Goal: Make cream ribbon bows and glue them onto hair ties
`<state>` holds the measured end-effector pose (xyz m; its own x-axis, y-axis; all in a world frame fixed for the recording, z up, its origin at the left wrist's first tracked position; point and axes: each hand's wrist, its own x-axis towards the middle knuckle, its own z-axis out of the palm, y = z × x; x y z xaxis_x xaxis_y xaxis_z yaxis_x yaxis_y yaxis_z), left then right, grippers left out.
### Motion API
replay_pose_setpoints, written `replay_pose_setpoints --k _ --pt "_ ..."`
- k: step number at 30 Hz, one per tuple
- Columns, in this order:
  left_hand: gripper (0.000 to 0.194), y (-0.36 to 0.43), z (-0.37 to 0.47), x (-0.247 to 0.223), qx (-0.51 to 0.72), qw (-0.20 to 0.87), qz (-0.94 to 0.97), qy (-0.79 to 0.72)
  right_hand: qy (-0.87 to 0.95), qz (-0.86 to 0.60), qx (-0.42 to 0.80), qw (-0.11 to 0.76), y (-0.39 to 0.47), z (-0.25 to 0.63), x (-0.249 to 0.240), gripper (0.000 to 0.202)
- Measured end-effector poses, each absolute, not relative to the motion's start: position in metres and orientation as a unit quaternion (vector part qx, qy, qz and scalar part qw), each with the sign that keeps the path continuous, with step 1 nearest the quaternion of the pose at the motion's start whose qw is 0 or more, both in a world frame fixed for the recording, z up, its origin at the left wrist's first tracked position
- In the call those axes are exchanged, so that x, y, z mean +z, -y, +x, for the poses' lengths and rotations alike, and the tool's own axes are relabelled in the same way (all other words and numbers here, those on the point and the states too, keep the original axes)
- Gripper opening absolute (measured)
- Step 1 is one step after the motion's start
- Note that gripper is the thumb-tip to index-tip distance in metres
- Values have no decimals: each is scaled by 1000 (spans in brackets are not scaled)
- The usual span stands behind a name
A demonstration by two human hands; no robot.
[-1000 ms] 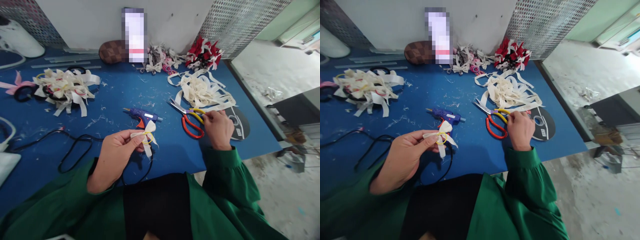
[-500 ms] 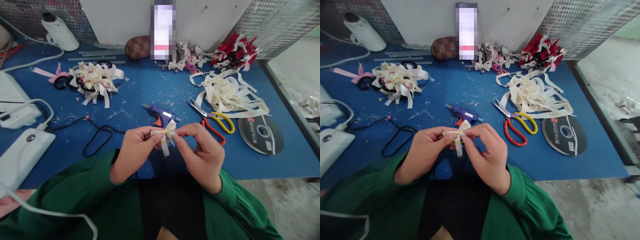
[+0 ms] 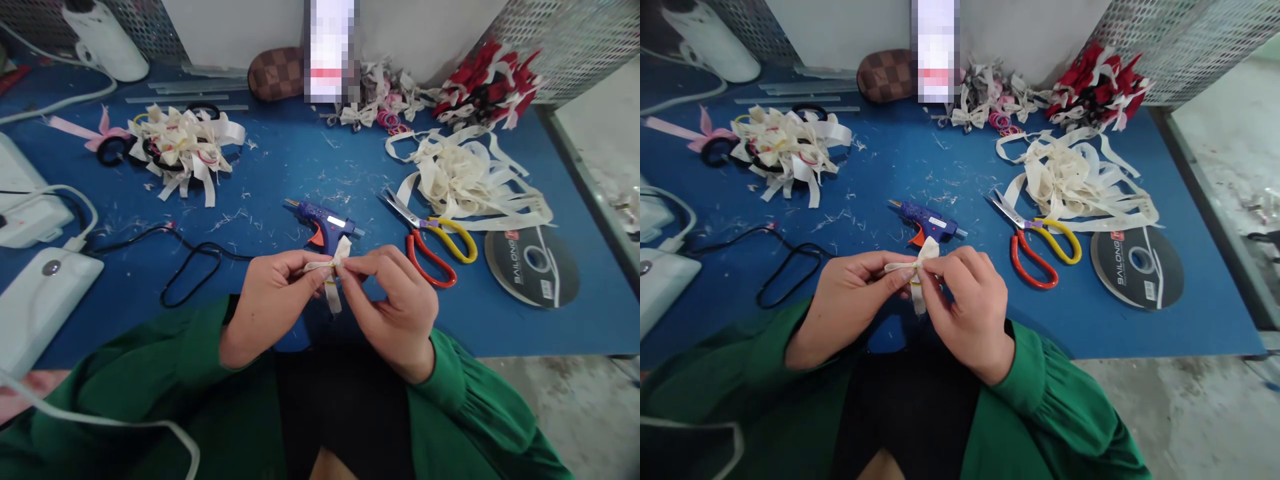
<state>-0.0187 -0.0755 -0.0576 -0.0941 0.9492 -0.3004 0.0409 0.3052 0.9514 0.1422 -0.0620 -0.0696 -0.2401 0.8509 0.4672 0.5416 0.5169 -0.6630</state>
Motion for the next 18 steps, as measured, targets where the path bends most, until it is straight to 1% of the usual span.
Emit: replay_pose_setpoints --k 3,4,8,10,13,18 --pt "15 75 -18 -57 425 539 402 -607 755 -458 204 424 61 142 -69 9" --pt "15 75 -18 -57 425 545 399 -603 732 -464 240 438 61 142 -70 9" --pt "15 75 -20 -59 424 570 389 -587 569 -467 461 496 58 143 -77 6" --pt "15 74 -20 -61 426 576 382 -583 519 -455 506 517 58 143 -80 5" --pt "16 75 -21 -62 428 583 377 -579 548 -457 466 523 60 142 -79 5" --pt "17 74 -19 -58 422 570 381 -593 682 -452 316 480 61 139 -70 10"
